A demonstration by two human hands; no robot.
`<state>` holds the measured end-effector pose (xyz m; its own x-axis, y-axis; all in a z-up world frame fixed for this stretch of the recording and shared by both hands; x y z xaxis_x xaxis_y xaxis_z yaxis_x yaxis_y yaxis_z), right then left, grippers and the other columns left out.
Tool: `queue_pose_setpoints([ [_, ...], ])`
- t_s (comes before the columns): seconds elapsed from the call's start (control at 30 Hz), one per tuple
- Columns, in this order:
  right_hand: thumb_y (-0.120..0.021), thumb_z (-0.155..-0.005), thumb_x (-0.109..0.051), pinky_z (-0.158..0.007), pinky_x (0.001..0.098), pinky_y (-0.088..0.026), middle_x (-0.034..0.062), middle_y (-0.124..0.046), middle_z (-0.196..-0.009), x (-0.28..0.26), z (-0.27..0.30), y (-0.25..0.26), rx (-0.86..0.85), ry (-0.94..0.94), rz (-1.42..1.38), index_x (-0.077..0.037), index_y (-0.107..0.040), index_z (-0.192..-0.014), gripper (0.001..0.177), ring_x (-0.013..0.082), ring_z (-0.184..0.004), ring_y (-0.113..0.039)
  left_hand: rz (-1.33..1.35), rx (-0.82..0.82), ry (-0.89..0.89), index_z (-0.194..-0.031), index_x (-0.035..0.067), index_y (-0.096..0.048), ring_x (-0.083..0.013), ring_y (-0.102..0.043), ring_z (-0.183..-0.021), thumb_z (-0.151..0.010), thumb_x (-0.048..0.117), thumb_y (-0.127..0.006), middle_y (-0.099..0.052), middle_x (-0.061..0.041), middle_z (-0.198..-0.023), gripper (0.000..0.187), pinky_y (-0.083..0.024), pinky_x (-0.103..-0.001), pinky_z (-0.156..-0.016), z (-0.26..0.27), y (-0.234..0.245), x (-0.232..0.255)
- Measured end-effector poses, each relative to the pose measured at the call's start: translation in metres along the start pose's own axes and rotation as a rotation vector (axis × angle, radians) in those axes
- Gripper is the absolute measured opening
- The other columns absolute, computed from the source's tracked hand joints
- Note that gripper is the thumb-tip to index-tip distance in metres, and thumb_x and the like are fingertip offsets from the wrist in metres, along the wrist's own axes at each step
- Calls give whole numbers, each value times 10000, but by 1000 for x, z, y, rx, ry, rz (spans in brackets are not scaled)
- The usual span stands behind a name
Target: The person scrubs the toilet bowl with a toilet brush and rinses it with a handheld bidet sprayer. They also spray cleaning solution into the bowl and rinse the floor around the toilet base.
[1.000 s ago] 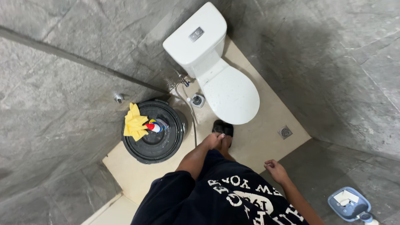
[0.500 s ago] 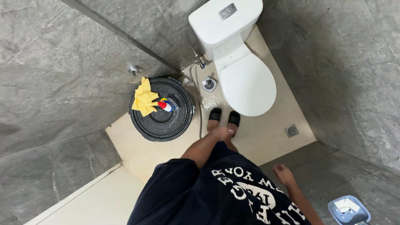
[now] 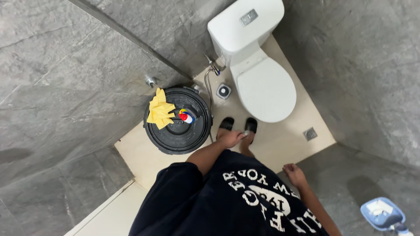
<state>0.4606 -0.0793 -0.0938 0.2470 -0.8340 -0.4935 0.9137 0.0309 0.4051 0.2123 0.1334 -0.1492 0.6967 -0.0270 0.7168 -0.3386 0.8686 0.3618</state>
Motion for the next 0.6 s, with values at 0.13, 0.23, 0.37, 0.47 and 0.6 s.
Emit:
queue_pose_setpoints([
  [0.13, -692, -905, -313, -749, 365, -569, 132, -775, -952, -7, 14, -28, 12, -1, -13, -1, -694, -1187, 421, 242, -756, -704, -12, 29, -108, -1340, 95, -578, -402, -688, -1014, -1044, 460, -456, -706, -232, -1150, 486, -522, -477, -903, 7, 10, 15],
  [0.23, -691, -911, -325, -761, 370, -566, 160, -774, -933, -13, 19, -40, 27, -29, 18, -19, -702, -1195, 418, 243, -770, -703, 32, 243, -96, -1331, 114, -571, -400, -681, -1016, -1029, 438, -491, -705, -212, -1175, 450, -520, -489, -874, 12, 52, 20],
  [0.37, -695, -904, -331, -773, 372, -570, 136, -761, -961, -13, 28, -55, 40, -37, -5, -35, -691, -1199, 418, 238, -801, -713, 131, 455, -127, -1336, 112, -574, -416, -664, -1055, -1067, 406, -512, -718, -218, -1184, 404, -524, -491, -896, 10, 103, 12],
  [0.47, -703, -925, -346, -791, 367, -569, 141, -768, -978, -27, 26, -49, 100, 19, 138, -42, -717, -1182, 399, 230, -838, -725, 326, 512, -321, -1404, 65, -479, -404, -649, -1088, -1037, 396, -537, -659, -227, -1190, 497, -508, -472, -922, 10, 133, 19],
  [0.6, -707, -929, -318, -797, 355, -565, 143, -784, -1008, -32, 28, -45, 124, -14, -8, -56, -718, -1210, 384, 223, -871, -738, -41, 797, -317, -1312, -21, -518, -423, -610, -1073, -879, 366, -749, -629, -254, -1146, 625, -479, -487, -926, 15, 204, 27],
])
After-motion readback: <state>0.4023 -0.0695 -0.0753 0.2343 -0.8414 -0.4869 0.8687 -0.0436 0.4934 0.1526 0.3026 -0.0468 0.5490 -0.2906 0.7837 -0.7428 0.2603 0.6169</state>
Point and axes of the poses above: each hand's wrist, its own z-axis away from the middle knuckle, its own y-axis out of the back of the hand, x = y × z, the point moved 10 cm from there along -z, towards the middle knuckle
